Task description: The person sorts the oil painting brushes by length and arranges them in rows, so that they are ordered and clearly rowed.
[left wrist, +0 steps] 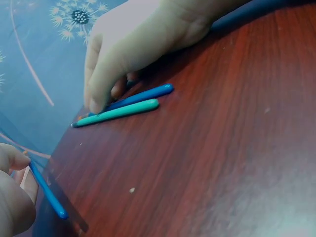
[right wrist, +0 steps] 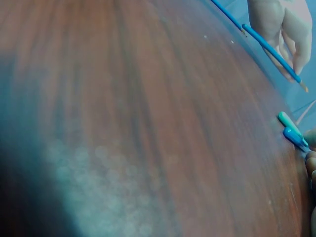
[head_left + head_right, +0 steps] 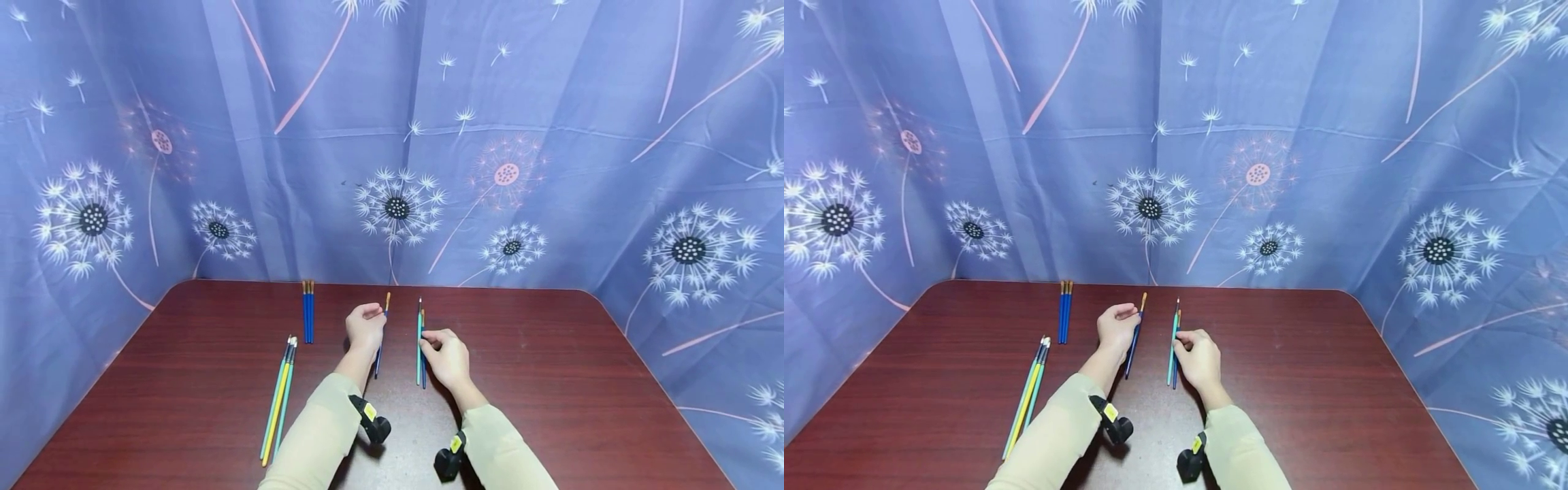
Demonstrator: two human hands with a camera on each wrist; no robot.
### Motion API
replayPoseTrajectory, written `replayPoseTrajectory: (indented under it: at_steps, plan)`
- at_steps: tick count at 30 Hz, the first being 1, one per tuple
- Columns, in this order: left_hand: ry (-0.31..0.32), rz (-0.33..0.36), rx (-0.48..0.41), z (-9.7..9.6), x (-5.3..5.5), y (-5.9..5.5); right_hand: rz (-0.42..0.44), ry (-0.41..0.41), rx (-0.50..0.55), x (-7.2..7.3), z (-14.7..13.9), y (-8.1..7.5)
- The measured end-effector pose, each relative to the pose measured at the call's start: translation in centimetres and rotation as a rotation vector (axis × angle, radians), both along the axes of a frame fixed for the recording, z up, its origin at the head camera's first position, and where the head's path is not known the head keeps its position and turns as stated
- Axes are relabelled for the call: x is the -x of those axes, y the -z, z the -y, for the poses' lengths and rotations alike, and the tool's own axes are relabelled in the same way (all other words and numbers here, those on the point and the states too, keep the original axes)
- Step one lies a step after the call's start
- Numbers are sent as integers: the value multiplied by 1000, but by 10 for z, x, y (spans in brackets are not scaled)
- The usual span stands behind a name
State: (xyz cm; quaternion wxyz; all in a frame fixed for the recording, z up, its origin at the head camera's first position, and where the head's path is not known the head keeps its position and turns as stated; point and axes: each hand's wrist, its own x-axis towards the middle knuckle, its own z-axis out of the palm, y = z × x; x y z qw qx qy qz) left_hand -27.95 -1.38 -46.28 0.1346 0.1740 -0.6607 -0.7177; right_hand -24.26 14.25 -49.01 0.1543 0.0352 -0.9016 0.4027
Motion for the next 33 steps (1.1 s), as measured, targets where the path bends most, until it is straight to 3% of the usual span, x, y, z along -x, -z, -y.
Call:
replayPoseTrajectory:
  at_steps: [20, 33]
  plan:
    - [-23, 62, 4, 38, 9, -9, -33, 8, -6, 1, 0, 3]
    - [-92, 50, 27, 67, 15, -13, -28, 3, -3, -1, 0, 1]
